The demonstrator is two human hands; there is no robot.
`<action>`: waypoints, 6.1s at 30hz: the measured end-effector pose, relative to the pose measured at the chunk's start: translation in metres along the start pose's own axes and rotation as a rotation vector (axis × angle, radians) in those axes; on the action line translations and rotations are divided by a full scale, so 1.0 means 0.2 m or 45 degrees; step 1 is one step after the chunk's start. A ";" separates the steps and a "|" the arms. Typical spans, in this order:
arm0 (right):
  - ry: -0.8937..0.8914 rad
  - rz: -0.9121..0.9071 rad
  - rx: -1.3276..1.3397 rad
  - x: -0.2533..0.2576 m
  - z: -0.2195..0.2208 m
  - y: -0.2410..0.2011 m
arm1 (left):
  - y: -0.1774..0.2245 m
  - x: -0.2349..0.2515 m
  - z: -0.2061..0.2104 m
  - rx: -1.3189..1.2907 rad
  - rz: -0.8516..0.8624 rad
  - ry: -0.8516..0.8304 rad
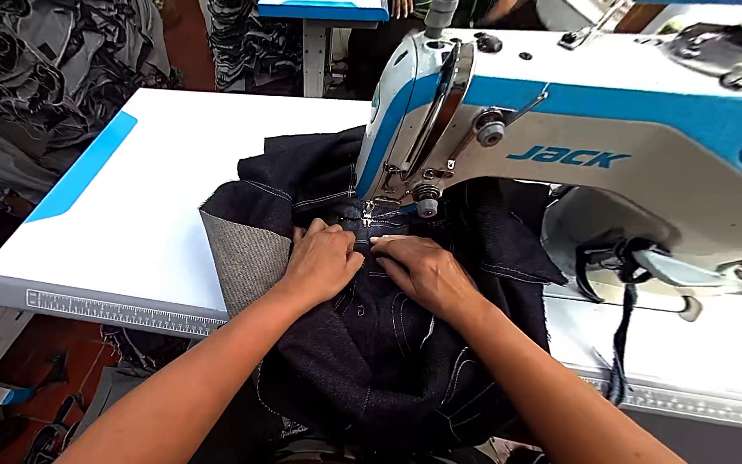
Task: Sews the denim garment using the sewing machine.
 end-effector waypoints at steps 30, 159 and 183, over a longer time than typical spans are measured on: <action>-0.151 -0.061 -0.212 0.01 0.04 -0.06 | 0.09 -0.09 0.10 0.289 0.530 0.248; -0.059 1.265 0.494 -0.70 -0.47 0.19 | -0.22 -1.06 -0.29 -0.020 -0.534 0.707; -0.035 1.258 0.121 -0.07 -0.31 0.65 | -0.62 -0.26 -0.35 -0.006 -0.594 0.347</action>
Point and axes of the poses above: each hand's wrist, its own x-axis towards the middle knuckle, its own z-axis out of the palm, y = z × x, the point moved 8 cm from there along x, towards the middle knuckle, and after that the axes turned 13 degrees about z, right-handed, at the moved point
